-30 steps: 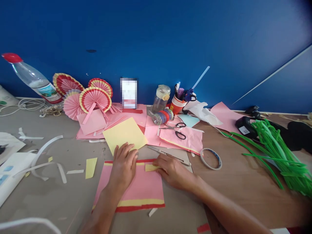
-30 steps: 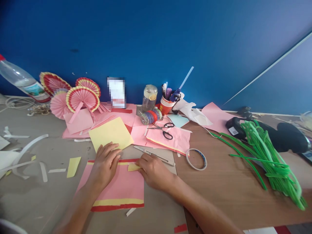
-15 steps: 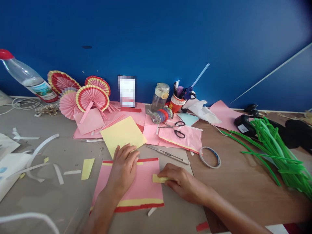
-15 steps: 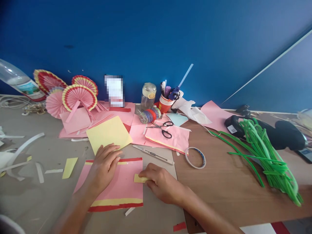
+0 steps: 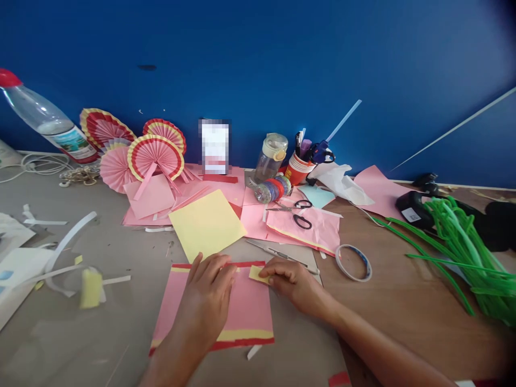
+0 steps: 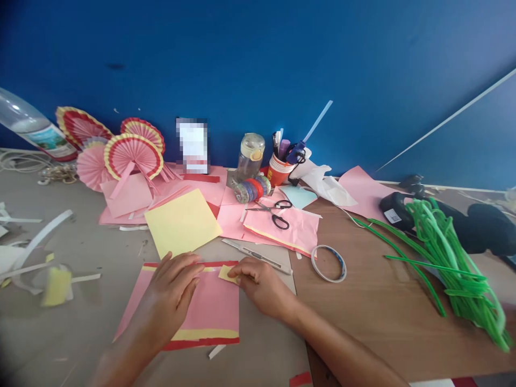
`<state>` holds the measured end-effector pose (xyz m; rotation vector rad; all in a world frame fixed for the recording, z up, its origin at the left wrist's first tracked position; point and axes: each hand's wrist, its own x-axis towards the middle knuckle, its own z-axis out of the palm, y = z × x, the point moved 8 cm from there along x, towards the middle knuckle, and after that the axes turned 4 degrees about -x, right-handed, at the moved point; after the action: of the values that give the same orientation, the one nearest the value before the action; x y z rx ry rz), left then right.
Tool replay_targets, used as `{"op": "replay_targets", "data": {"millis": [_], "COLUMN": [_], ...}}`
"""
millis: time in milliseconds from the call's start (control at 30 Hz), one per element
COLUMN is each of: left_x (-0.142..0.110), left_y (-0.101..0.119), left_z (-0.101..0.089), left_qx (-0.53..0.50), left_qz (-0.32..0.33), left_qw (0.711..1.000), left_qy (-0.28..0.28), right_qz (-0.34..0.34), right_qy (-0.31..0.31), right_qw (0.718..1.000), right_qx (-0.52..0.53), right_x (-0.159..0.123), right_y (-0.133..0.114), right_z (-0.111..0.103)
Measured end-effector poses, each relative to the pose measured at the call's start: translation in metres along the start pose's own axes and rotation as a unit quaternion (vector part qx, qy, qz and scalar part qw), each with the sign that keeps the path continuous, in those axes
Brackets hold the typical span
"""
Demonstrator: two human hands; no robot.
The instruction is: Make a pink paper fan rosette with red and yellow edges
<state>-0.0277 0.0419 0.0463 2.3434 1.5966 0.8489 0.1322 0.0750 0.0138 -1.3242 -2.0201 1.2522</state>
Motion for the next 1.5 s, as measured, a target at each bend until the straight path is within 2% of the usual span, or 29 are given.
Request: {"op": "replay_targets", "data": {"millis": [133, 233, 367, 467, 600, 667, 800, 900, 967, 1033, 1233, 1300, 1400, 1433, 1500], "left_x": [0.0, 0.001, 0.001, 0.0, 0.002, 0.005, 0.012, 0.013, 0.013, 0.011, 0.011, 0.012, 0.012, 0.012, 0.012], "left_y": [0.005, 0.009, 0.009, 0.009, 0.014, 0.018, 0.024, 0.021, 0.018, 0.016, 0.017, 0.018, 0.019, 0.02, 0.021], "left_z": [0.011, 0.018, 0.023, 0.027, 0.027, 0.026, 0.026, 0.03, 0.033, 0.036, 0.039, 0.039, 0.042, 0.042, 0.042], "left_qx": [-0.008, 0.002, 0.023, 0.034, 0.043, 0.047, 0.055, 0.058, 0.055, 0.049, 0.04, 0.038, 0.033, 0.031, 0.027], "left_qz": [0.016, 0.031, 0.05, 0.061, 0.078, 0.088, 0.094, 0.085, 0.078, 0.074, 0.085, 0.084, 0.084, 0.083, 0.083], "left_qw": [1.0, 0.999, 0.997, 0.996, 0.995, 0.994, 0.994, 0.994, 0.995, 0.995, 0.995, 0.995, 0.995, 0.995, 0.995], "left_qy": [-0.022, -0.037, -0.047, -0.055, -0.046, -0.039, -0.031, -0.034, -0.043, -0.048, -0.04, -0.041, -0.046, -0.046, -0.041], "right_qz": [-0.03, -0.059, -0.074, -0.087, -0.086, -0.064, 0.011, 0.037, 0.046, 0.048, -0.005, 0.045, 0.165, 0.186, 0.192], "right_qy": [-0.022, -0.016, -0.004, 0.049, 0.109, 0.152, 0.245, 0.273, 0.283, 0.281, 0.214, 0.214, 0.206, 0.194, 0.187], "right_qw": [0.998, 0.987, 0.944, 0.916, 0.922, 0.923, 0.902, 0.892, 0.887, 0.886, 0.888, 0.867, 0.828, 0.826, 0.842], "right_qx": [-0.058, -0.146, -0.322, -0.388, -0.361, -0.349, -0.355, -0.359, -0.362, -0.366, -0.407, -0.448, -0.495, -0.495, -0.468], "right_x": [-0.006, -0.008, -0.013, -0.019, -0.014, -0.001, 0.03, 0.043, 0.043, 0.039, 0.0, -0.022, -0.053, -0.06, -0.069], "right_y": [-0.001, -0.003, -0.011, -0.023, -0.022, -0.01, 0.021, 0.037, 0.042, 0.044, 0.02, 0.021, 0.041, 0.048, 0.058], "right_z": [0.0, 0.001, 0.004, -0.006, -0.036, -0.062, -0.118, -0.138, -0.139, -0.132, -0.086, -0.088, -0.101, -0.104, -0.106]}}
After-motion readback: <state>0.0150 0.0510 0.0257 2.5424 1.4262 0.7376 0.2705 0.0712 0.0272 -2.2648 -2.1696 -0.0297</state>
